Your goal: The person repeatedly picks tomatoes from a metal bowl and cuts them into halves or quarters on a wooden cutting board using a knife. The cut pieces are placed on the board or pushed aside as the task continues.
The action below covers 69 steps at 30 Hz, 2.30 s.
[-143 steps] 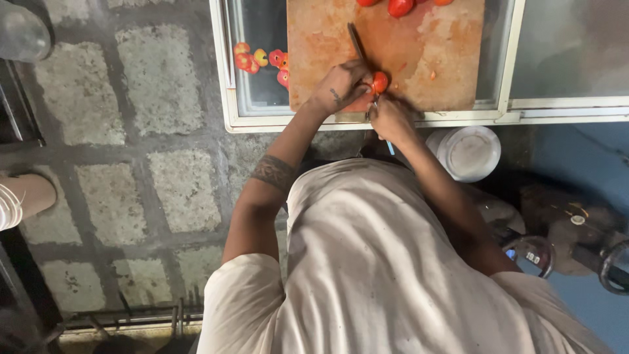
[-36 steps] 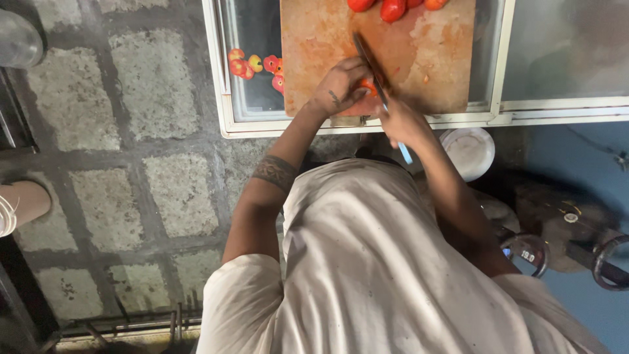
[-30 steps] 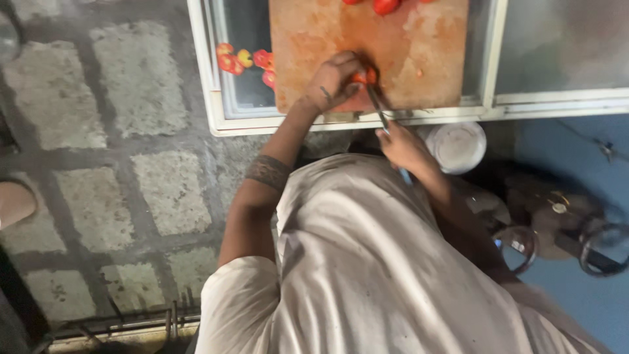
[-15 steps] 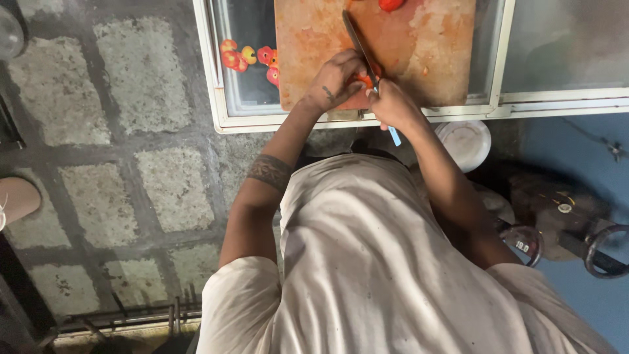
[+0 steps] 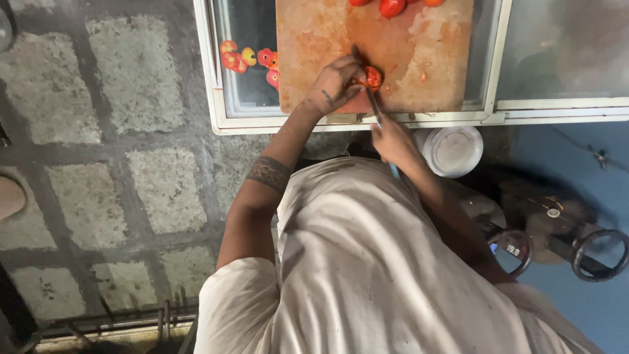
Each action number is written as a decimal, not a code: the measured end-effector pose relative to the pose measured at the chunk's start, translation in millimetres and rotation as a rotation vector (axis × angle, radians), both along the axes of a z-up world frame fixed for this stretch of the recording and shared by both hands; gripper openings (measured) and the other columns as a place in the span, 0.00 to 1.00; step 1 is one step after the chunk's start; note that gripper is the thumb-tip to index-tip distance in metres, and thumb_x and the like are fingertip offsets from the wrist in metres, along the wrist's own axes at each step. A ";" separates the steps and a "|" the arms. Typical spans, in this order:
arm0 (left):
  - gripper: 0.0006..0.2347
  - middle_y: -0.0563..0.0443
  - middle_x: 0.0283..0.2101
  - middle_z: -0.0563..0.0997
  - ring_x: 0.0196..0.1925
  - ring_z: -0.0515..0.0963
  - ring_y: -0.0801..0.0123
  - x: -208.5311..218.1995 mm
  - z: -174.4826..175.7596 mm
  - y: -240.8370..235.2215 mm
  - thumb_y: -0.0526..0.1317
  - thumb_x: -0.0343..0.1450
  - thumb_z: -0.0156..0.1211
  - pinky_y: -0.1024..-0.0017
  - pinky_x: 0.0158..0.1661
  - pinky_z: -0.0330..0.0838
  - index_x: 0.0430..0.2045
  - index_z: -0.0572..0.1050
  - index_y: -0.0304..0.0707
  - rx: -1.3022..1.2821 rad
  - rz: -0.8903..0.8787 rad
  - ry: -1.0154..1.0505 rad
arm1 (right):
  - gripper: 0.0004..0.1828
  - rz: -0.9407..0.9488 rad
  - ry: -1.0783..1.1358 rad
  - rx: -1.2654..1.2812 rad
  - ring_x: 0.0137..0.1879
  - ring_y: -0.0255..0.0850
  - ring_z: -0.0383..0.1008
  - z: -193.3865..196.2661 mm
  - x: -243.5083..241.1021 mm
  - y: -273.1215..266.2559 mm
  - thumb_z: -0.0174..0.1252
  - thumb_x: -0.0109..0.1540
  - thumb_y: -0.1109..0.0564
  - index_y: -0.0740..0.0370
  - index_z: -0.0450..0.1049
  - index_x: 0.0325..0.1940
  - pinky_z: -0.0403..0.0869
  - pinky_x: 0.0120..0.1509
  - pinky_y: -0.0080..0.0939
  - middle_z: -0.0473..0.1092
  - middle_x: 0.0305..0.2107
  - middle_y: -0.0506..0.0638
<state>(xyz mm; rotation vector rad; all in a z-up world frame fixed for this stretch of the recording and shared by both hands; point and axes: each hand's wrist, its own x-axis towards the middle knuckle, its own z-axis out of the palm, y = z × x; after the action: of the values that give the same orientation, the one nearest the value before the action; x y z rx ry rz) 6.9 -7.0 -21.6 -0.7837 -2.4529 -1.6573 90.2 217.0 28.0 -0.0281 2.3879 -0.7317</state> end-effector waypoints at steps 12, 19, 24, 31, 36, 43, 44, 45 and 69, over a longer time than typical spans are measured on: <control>0.29 0.37 0.54 0.70 0.52 0.77 0.46 19.7 6.1 12.1 0.33 0.59 0.75 0.59 0.53 0.75 0.53 0.66 0.34 0.114 0.119 -0.137 | 0.22 -0.229 -0.034 -0.179 0.16 0.41 0.71 45.0 -22.3 -11.0 0.50 0.70 0.46 0.68 0.68 0.55 0.70 0.22 0.43 0.69 0.16 0.54; 0.29 0.39 0.59 0.71 0.62 0.71 0.40 -2.9 -12.7 58.9 0.38 0.62 0.74 0.54 0.62 0.68 0.57 0.69 0.39 -0.192 0.257 -0.063 | 0.17 -0.384 -0.027 -0.324 0.16 0.35 0.67 70.7 -11.3 33.3 0.54 0.70 0.49 0.66 0.67 0.52 0.67 0.21 0.39 0.65 0.15 0.47; 0.28 0.35 0.59 0.69 0.62 0.69 0.39 -56.4 -13.4 73.6 0.35 0.63 0.69 0.54 0.62 0.67 0.60 0.67 0.37 -0.156 0.506 -0.110 | 0.11 -0.557 -0.041 -0.418 0.19 0.32 0.64 49.7 -5.8 72.3 0.54 0.70 0.52 0.64 0.66 0.45 0.67 0.20 0.37 0.63 0.18 0.45; 0.24 0.36 0.58 0.71 0.62 0.70 0.39 -77.4 -19.1 69.2 0.38 0.65 0.69 0.52 0.63 0.67 0.56 0.69 0.39 -0.146 0.550 -0.080 | 0.08 -0.601 -0.107 -0.497 0.16 0.35 0.61 24.9 -16.0 111.3 0.51 0.70 0.52 0.60 0.65 0.44 0.63 0.19 0.37 0.62 0.16 0.47; 0.23 0.37 0.57 0.72 0.61 0.71 0.41 -67.5 5.2 83.1 0.41 0.64 0.69 0.51 0.61 0.67 0.53 0.71 0.37 -0.202 0.672 0.066 | 0.09 -0.731 -0.087 -0.633 0.21 0.33 0.64 -32.2 -17.9 133.7 0.54 0.70 0.54 0.62 0.65 0.41 0.65 0.20 0.37 0.62 0.19 0.45; 0.13 0.42 0.53 0.77 0.54 0.77 0.48 -135.6 30.8 -34.1 0.39 0.75 0.66 0.59 0.56 0.74 0.51 0.72 0.40 -0.096 0.719 0.095 | 0.09 -0.895 0.071 -0.640 0.21 0.34 0.64 -55.5 -9.7 144.4 0.57 0.69 0.55 0.61 0.65 0.43 0.65 0.22 0.37 0.63 0.19 0.47; 0.20 0.34 0.54 0.72 0.56 0.72 0.39 -173.4 23.4 -52.0 0.37 0.71 0.64 0.51 0.58 0.69 0.55 0.65 0.30 -0.159 0.911 0.437 | 0.09 -0.944 0.098 -0.626 0.21 0.35 0.64 -52.6 -11.2 134.7 0.57 0.69 0.55 0.62 0.65 0.43 0.65 0.22 0.37 0.63 0.19 0.47; 0.21 0.35 0.54 0.73 0.56 0.73 0.39 -203.1 11.4 -74.5 0.37 0.72 0.65 0.52 0.57 0.69 0.57 0.64 0.31 -0.180 0.965 0.388 | 0.10 -0.989 0.116 -0.602 0.21 0.35 0.64 -46.4 -8.7 128.2 0.56 0.69 0.55 0.63 0.64 0.42 0.64 0.22 0.37 0.64 0.20 0.48; 0.21 0.50 0.43 0.79 0.43 0.81 0.70 -223.4 18.1 -160.8 0.37 0.62 0.71 0.72 0.44 0.79 0.45 0.67 0.36 0.468 0.366 -0.358 | 0.07 -1.174 0.069 -0.679 0.22 0.34 0.62 -32.7 64.8 40.2 0.53 0.71 0.56 0.61 0.63 0.45 0.63 0.23 0.35 0.63 0.21 0.48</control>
<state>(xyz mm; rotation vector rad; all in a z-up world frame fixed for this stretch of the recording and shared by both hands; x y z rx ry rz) -216.5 -167.8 -3.5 0.0217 -2.0719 -2.2191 155.0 257.1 -4.7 1.1348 1.9164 -2.0322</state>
